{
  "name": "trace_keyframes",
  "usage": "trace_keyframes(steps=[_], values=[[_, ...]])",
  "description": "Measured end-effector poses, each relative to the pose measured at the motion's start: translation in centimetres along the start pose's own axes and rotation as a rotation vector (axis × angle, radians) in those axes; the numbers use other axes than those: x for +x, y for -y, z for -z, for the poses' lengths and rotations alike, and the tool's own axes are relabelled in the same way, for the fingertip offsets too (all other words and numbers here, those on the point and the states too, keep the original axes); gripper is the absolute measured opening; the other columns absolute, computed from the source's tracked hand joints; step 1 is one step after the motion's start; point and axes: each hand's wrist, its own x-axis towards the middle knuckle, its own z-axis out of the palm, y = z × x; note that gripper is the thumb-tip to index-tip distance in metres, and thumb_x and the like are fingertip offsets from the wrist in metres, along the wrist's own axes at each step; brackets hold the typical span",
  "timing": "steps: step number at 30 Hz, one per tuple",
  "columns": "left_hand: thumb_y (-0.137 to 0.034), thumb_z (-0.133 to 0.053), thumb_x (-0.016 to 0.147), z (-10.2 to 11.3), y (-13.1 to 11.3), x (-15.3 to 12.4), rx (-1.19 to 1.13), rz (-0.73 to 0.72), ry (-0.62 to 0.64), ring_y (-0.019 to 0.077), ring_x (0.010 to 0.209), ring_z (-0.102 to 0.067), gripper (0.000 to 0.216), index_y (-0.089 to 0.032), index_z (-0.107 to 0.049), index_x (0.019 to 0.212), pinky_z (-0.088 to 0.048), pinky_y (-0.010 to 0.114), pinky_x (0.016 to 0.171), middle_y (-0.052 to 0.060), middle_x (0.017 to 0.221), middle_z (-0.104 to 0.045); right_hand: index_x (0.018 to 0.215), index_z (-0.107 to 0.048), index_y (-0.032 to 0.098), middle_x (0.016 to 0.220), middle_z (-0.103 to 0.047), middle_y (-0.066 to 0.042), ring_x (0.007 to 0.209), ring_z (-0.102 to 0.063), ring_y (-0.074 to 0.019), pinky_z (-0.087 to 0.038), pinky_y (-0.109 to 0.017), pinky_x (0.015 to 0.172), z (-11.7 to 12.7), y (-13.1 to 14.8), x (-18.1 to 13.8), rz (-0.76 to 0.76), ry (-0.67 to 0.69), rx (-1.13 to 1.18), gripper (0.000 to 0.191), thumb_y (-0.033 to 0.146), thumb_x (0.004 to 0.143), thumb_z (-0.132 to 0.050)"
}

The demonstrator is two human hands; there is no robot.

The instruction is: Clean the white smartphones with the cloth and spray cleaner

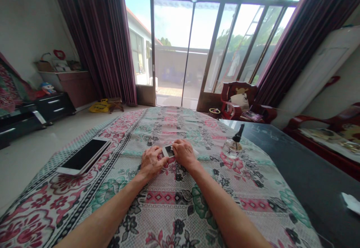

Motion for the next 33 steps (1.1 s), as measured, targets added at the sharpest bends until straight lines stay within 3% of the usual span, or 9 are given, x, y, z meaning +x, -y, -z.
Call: trace_keyframes(steps=[4,9,21,33], values=[[-0.038,-0.062,0.078,-0.3,0.3,0.1,0.011,-0.002,-0.009,0.0231,0.103,-0.055,0.026,-0.024,-0.068,0.098,-0.038,0.034,0.093,0.004,0.109,-0.063,0.089,-0.073,0.024,0.106,-0.069,-0.003,0.097,-0.061,-0.0177,-0.039,-0.029,0.092,-0.3,1.9,0.7,0.082,0.028,0.025,0.023,0.026,0.092,-0.05],[-0.035,-0.059,0.08,-0.4,0.4,0.1,0.023,-0.005,-0.008,0.0226,0.101,-0.055,0.024,-0.024,-0.069,0.099,-0.038,0.034,0.093,0.004,0.109,-0.063,0.096,-0.073,0.028,0.113,-0.068,-0.002,0.101,-0.061,-0.0178,-0.04,-0.028,0.092,-0.2,2.7,1.1,0.108,0.039,0.071,0.023,0.028,0.092,-0.051],[-0.039,-0.063,0.078,0.0,0.1,0.1,-0.003,0.014,0.008,0.0248,0.108,-0.054,0.03,-0.024,-0.069,0.104,-0.037,0.035,0.096,0.005,0.116,-0.063,0.097,-0.073,0.024,0.112,-0.068,-0.003,0.1,-0.061,-0.0162,-0.041,-0.024,0.09,-0.1,-3.0,0.4,-0.228,-0.052,0.085,0.024,0.025,0.091,-0.049],[-0.03,-0.055,0.085,-0.3,0.4,0.0,0.006,-0.01,-0.02,0.0225,0.107,-0.054,0.027,-0.024,-0.066,0.109,-0.037,0.032,0.095,0.004,0.114,-0.064,0.09,-0.072,0.02,0.097,-0.068,-0.007,0.086,-0.063,-0.0157,-0.042,-0.023,0.076,0.6,-2.6,0.4,-0.329,-0.016,0.031,0.026,0.026,0.091,-0.047]])
